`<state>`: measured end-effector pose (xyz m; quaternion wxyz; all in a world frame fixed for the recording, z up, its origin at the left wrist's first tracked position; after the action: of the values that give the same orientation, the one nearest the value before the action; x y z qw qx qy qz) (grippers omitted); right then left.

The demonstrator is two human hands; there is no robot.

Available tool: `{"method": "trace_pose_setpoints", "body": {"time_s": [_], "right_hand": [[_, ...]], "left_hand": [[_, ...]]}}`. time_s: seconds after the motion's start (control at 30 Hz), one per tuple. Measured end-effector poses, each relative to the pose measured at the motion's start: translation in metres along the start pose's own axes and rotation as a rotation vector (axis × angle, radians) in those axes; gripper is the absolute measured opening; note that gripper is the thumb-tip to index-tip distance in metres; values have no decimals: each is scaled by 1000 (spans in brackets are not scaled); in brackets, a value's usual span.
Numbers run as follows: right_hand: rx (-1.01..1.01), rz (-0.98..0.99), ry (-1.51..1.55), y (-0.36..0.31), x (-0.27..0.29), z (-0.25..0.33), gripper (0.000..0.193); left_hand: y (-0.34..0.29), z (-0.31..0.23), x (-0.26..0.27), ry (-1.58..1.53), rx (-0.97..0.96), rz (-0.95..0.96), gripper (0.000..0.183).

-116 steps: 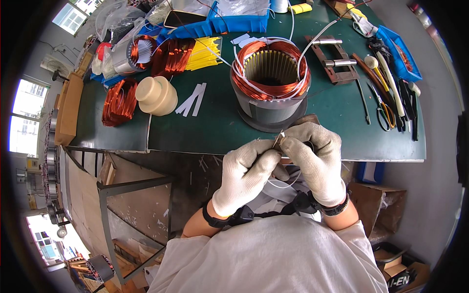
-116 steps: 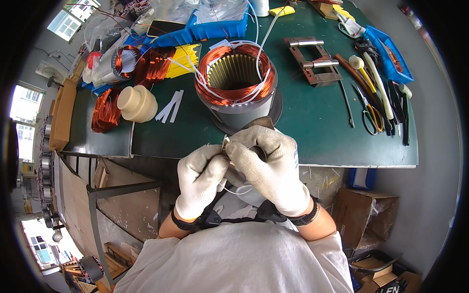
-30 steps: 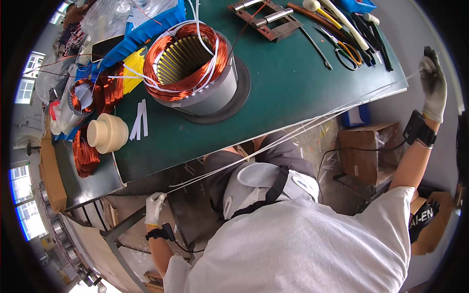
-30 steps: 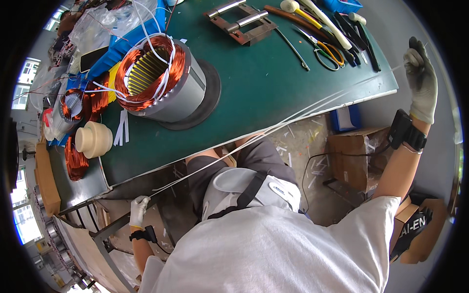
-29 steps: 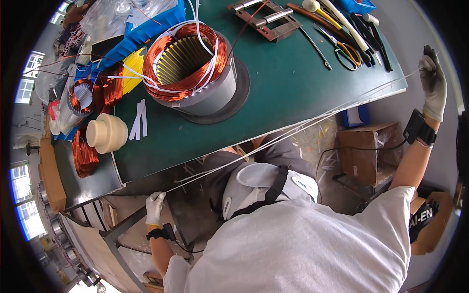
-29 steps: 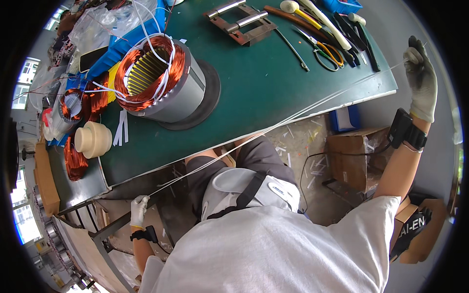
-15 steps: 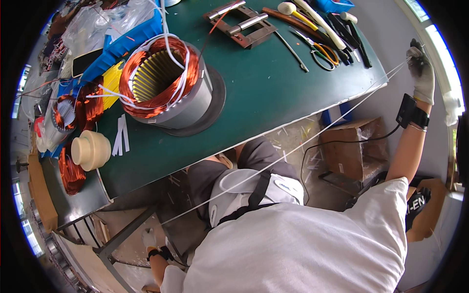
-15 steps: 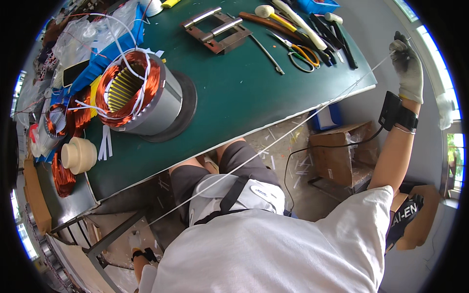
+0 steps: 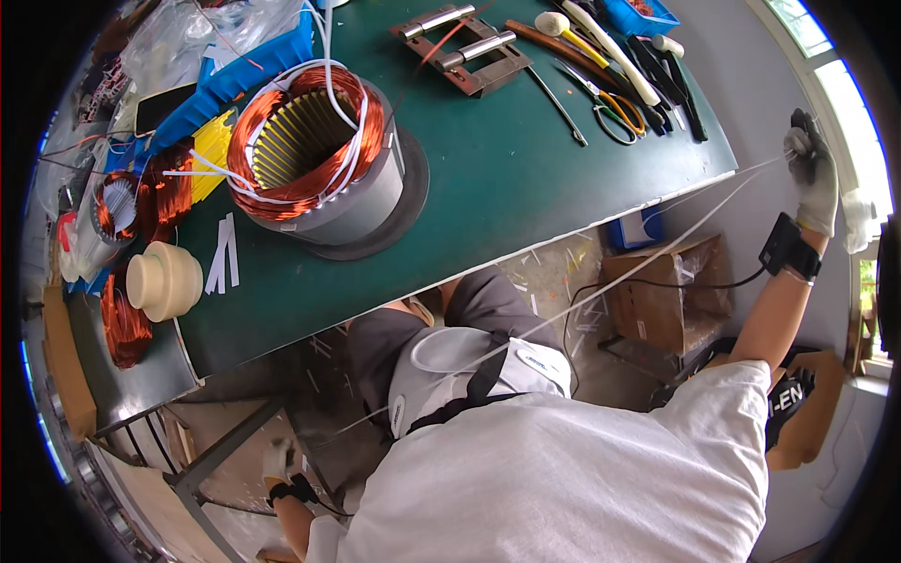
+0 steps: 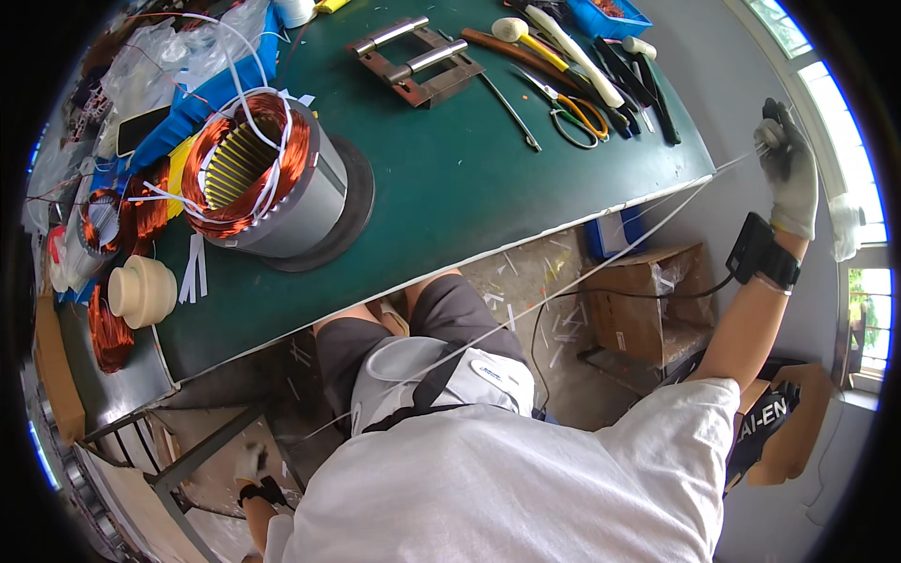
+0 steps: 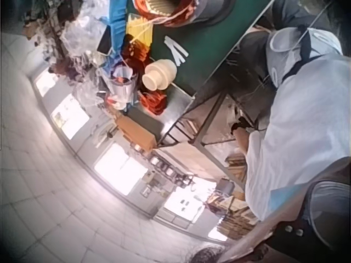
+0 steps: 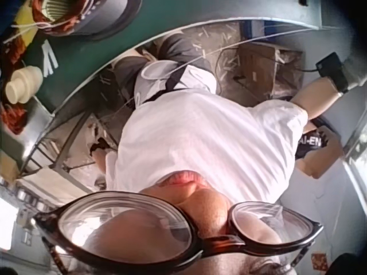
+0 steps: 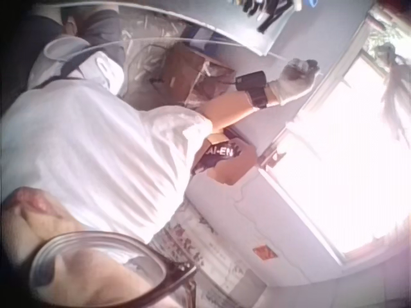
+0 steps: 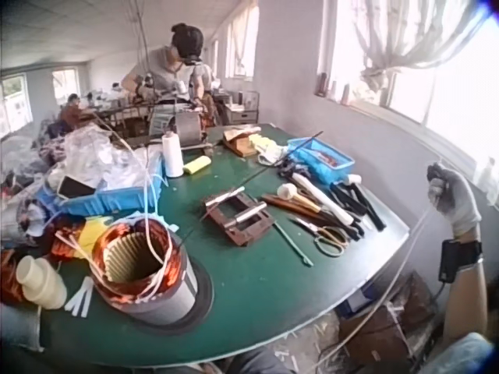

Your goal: Assembling an electric motor stator by wiring and insulating the core at a workbench.

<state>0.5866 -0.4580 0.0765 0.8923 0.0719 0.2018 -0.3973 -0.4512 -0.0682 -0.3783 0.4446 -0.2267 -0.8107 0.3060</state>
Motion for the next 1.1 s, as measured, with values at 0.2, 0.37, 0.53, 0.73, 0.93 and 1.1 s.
{"method": "trace_pose_setpoints", "body": {"time_s": [0.2,0.37,0.53,0.73,0.93,1.1], "right_hand": [[53,244,-262,-71,-230,-125,26],[31,662,-864,-129,-402,-262,83],[-294,405,-498,-104,-375,-280,17],[-237,258,-559,-75,-348,-261,16],[-274,175,-535,-64,-329,-263,15],[-278,203,-716,-59,-322,-280,27]], "left_hand": [[-179,-426,-17,-439,-1156,165,7],[-248,-569,-50,-558,-1305,260,6],[-212,-547,-90,-1004,-682,731,55],[-202,-527,-107,-1070,-589,927,49],[-196,-519,-108,-890,-620,894,23],[-200,-521,-111,-943,-641,891,17]]}}
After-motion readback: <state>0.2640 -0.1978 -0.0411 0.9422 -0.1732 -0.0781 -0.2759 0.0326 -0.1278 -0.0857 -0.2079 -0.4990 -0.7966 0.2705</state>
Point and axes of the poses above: each hand's wrist, its own y-axis towards the middle knuckle, its own x-axis out of the back of the hand, z = x × y, the point moved 8 cm from there along y, towards the middle knuckle, and after that the axes turned 12 degrees about -x, right-handed, at the moved point
